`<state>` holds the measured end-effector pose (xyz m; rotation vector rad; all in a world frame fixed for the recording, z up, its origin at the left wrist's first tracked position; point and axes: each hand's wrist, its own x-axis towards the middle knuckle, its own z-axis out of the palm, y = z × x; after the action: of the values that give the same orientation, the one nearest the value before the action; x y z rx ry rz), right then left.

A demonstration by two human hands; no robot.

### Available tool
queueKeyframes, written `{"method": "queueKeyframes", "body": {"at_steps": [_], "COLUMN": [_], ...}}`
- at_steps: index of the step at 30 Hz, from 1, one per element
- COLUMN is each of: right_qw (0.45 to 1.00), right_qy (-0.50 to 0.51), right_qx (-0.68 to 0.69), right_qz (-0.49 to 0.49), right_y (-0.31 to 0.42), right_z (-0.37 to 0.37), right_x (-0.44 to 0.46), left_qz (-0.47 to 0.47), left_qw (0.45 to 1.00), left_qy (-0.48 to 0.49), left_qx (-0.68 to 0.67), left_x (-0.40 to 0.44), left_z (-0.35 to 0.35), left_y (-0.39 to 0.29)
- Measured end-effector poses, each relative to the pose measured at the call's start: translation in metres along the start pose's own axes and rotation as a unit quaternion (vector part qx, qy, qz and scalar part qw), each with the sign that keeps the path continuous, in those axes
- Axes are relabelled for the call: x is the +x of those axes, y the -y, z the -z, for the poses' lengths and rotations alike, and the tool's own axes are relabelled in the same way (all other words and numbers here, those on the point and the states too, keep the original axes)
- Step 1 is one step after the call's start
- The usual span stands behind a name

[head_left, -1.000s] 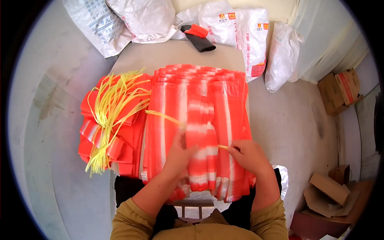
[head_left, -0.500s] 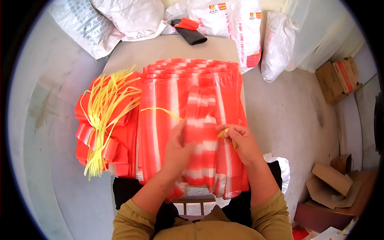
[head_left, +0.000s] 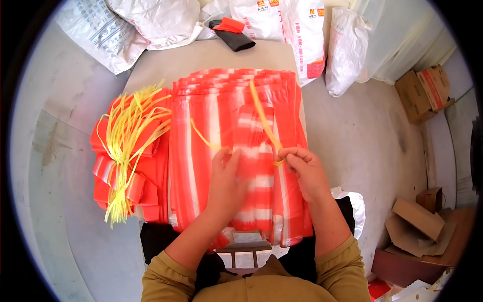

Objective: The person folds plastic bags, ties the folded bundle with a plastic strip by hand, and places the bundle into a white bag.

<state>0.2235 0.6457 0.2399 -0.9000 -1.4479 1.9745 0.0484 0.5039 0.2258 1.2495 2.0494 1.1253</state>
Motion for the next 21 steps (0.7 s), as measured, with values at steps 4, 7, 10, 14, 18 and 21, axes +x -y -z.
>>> {"method": "queueKeyframes", "body": {"at_steps": [4,7,10,14,18,21], "right_qw": [0.98,0.943,0.868,0.864,0.893,0.91], "right_qy": [0.016,0.082,0.104,0.096,0.038,0.003], "right_qx": [-0.181,-0.264,-0.355,-0.367,-0.357,-0.337], "right_qz": [0.081,0.185,0.33,0.33,0.272,0.24], "right_y": [0.005,0.005,-0.005,-0.011,-0.008,-0.003], "right_z": [-0.014,-0.023,-0.033,-0.039,-0.042,-0.04], "right_x": [-0.006,-0.006,0.0,0.002,-0.002,-0.006], "left_qz": [-0.097,-0.098,-0.114,-0.091,-0.113,-0.067], "left_qw": [0.977,0.975,0.969,0.957,0.949,0.959], "left_qy": [-0.052,-0.019,-0.05,-0.04,-0.034,-0.01], "left_qx": [0.182,0.198,0.212,0.273,0.294,0.274], "left_x": [0.002,0.012,0.013,0.014,0.012,0.008], "left_z": [0.004,0.011,0.014,0.021,0.026,0.027], "left_y": [-0.003,0.002,0.001,-0.009,0.0,-0.003]}}
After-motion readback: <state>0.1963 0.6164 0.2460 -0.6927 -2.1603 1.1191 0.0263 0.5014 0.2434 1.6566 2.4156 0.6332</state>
